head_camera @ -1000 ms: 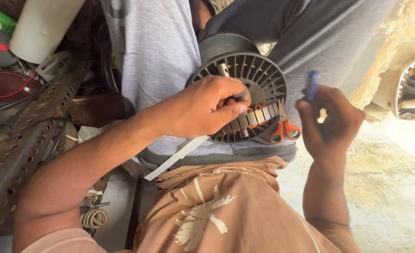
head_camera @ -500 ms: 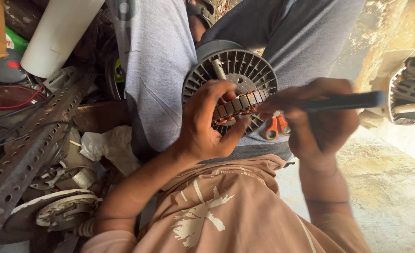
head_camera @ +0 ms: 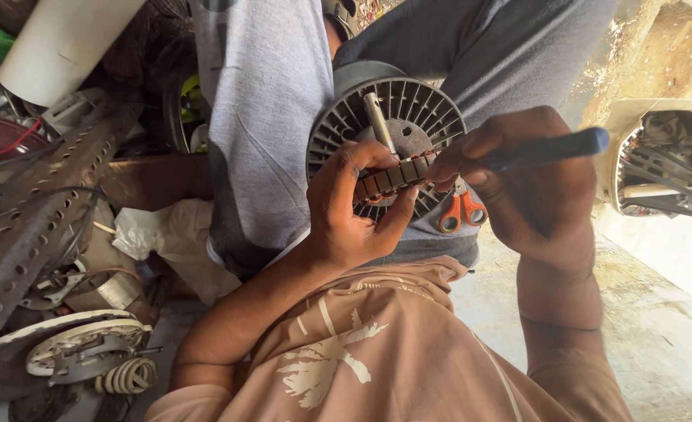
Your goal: The person is repairing a motor stator by hand. They use a screwdriver to adjust copper windings and insert white insulating paper into the slots of the stator core. The person also uses scissors to cut the paper to size.
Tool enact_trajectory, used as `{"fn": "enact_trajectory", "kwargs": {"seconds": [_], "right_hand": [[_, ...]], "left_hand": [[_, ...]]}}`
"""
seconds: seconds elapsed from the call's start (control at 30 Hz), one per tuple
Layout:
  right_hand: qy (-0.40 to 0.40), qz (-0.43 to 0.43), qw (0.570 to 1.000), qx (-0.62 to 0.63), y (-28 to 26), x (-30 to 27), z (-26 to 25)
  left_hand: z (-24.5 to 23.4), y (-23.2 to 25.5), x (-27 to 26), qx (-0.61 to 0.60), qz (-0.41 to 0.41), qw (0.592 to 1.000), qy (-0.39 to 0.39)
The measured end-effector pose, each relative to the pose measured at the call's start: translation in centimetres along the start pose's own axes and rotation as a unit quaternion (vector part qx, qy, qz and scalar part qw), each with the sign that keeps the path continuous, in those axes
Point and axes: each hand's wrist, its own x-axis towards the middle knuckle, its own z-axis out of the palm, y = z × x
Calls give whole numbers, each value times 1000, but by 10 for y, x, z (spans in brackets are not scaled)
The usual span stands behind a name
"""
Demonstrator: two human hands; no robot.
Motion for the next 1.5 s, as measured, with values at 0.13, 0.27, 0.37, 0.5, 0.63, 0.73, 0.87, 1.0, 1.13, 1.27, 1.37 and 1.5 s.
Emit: {"fn": "enact_trajectory", "kwargs": {"seconds": [0.13, 0.27, 0.37, 0.5, 0.63, 0.73, 0.87, 1.0, 1.13, 1.27, 1.37, 1.5], "right_hand": [[-19, -2, 999, 48, 5, 4, -4], [-33, -17, 999, 20, 1, 4, -1], [-36, -52, 996, -58, -8, 3, 5], [-46, -117, 983, -137, -11, 6, 10], [-64, -186, 970, -142, -8, 10, 11], [-60, -220, 950, -212, -6, 7, 12], [-48, -194, 967, -161, -6, -5, 15], [2, -156, 969, -190, 6, -44, 8], [19, 244, 950, -192, 27, -83, -61], [241, 178, 935, -191, 66, -68, -39], [43, 130, 913, -383, 76, -30, -36], [5, 171, 908, -382, 73, -8, -26]], "left_hand": [[3, -1, 0, 11, 3, 1000, 6], [3, -1, 2, 23, 17, 1000, 11], [3, -1, 2, 20, 19, 1000, 15], [5, -3, 0, 8, 6, 1000, 21], [5, -4, 1, 0, 8, 1000, 27], [6, -8, -1, 6, 23, 999, 30], [6, -11, -4, 9, 23, 999, 28], [5, -6, 1, -25, 16, 999, 28], [-13, -2, 15, -140, -75, 987, -36], [-32, -20, 46, -155, -171, 956, -178], [-35, -25, 62, -186, -195, 930, -251], [-35, -33, 76, -211, -256, 895, -296]]}}
